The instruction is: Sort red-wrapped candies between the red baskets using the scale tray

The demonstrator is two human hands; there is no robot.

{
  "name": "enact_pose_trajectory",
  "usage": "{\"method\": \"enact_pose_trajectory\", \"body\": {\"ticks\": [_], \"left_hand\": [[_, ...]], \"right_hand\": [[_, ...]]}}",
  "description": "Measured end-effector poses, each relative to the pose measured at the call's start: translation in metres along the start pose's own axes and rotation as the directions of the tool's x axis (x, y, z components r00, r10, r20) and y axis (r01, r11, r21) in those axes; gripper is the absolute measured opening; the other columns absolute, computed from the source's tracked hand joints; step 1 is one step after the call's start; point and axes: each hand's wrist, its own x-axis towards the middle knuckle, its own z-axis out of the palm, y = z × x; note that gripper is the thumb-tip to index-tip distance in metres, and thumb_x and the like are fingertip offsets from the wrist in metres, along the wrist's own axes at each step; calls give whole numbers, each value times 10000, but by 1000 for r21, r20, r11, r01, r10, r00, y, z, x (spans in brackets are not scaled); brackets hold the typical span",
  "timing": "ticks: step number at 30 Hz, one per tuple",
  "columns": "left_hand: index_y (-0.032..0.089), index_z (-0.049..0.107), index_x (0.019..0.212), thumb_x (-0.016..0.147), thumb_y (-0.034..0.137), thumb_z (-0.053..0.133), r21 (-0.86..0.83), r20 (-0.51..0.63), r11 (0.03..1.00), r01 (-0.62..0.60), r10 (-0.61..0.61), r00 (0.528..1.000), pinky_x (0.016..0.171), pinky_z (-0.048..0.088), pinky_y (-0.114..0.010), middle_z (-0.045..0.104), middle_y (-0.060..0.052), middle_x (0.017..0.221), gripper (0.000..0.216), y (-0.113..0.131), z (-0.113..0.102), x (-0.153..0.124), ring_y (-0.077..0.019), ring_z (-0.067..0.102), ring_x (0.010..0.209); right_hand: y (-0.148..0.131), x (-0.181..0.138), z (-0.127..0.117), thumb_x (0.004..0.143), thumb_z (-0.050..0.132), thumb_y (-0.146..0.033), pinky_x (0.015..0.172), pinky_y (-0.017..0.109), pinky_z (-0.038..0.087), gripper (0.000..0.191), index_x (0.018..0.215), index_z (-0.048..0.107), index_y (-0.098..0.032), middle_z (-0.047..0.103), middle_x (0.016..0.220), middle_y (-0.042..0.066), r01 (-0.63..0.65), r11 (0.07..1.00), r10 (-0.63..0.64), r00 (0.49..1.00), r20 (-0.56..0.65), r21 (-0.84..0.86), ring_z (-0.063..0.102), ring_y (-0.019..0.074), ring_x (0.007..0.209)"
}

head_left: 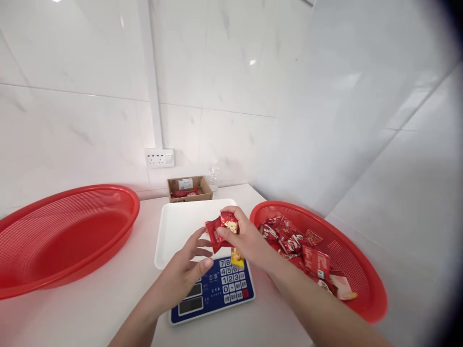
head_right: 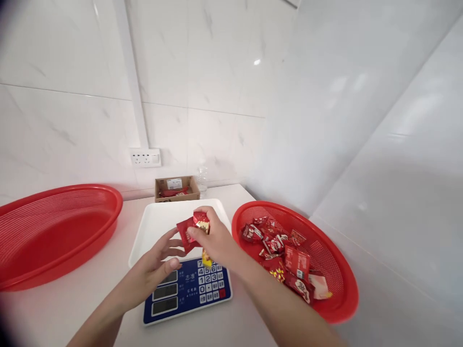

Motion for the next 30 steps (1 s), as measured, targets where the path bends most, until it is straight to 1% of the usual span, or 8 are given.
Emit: {"method": "enact_pose_trajectory", "body": {"ticks": [4, 6, 9, 15, 19, 24, 28, 30], "left_hand": [[271, 326, 1421, 878, 424, 597, -200, -24, 976, -86, 83, 996, 909, 514, -389, 472, -130, 1418, 626, 0, 6, 1, -283, 526, 1216], [267, 310, 1428, 851, 400, 645, -247, -72, 965, -85, 70, 995, 935, 497, -380, 458, -130, 1433, 680, 0, 5, 1, -280, 517, 1228], [283, 343, 1415, 822, 331, 685, -271, -69, 960, -66, 48, 996, 963, 478, -366, 464, -100, 1433, 686, 0, 2, 1, -259, 525, 1215], [251, 454, 1345, 835, 247, 588, -224, -162, 975, 12, -49, 986, 828, 553, -363, 599, -61, 1249, 527, -6, -3, 7, -220, 582, 1053], [220, 558, 1221, 858, 336, 540, -157, -211, 987, 42, -75, 975, 783, 565, -352, 629, -56, 1160, 382, -8, -8, 10, -205, 588, 979], [191, 604, 1083, 866, 504, 484, -20, -351, 994, 105, -105, 931, 724, 547, -352, 669, -66, 978, 400, -2, -18, 8, -205, 625, 820], [174, 585, 1069, 845, 533, 484, 27, -444, 991, 131, -105, 890, 694, 535, -353, 671, -85, 970, 436, -2, -25, 7, -212, 626, 796], [171, 576, 1078, 844, 540, 480, 35, -462, 990, 139, -107, 880, 689, 533, -355, 670, -93, 992, 448, -3, -28, 7, -212, 623, 797]], "right_hand": [[4, -1, 50, 860, 541, -451, 758, 340, 519, 368, 1129, 423, -229, 583, 963, 30, 21, 984, 4, 990, -142, 179, 607, 177, 830], [6, 0, 64, 862, 523, -502, 748, 337, 527, 393, 1126, 405, -236, 585, 982, 39, 4, 961, 53, 979, -199, 277, 614, 181, 838], [9, 2, 72, 859, 505, -551, 727, 334, 534, 422, 1132, 401, -246, 599, 977, 36, -10, 940, 94, 968, -231, 342, 620, 184, 823], [16, 2, 69, 868, 516, -537, 772, 329, 517, 381, 1104, 485, -240, 614, 1003, 33, 18, 952, 52, 975, -217, 307, 615, 185, 878], [24, 2, 60, 829, 598, -502, 791, 330, 492, 330, 994, 536, -223, 627, 959, 31, 60, 960, 0, 977, -213, 274, 603, 189, 886], [39, 1, 38, 785, 652, -487, 815, 350, 491, 311, 912, 551, -221, 636, 931, 34, 63, 971, 20, 939, -342, 231, 609, 196, 858], [50, -4, 22, 794, 640, -437, 829, 379, 496, 251, 894, 570, -218, 643, 941, 53, 51, 996, -17, 915, -403, 74, 621, 215, 868], [55, -7, 17, 807, 627, -380, 818, 386, 496, 176, 875, 600, -219, 639, 915, 53, 68, 997, -79, 925, -371, -43, 613, 220, 862]]}}
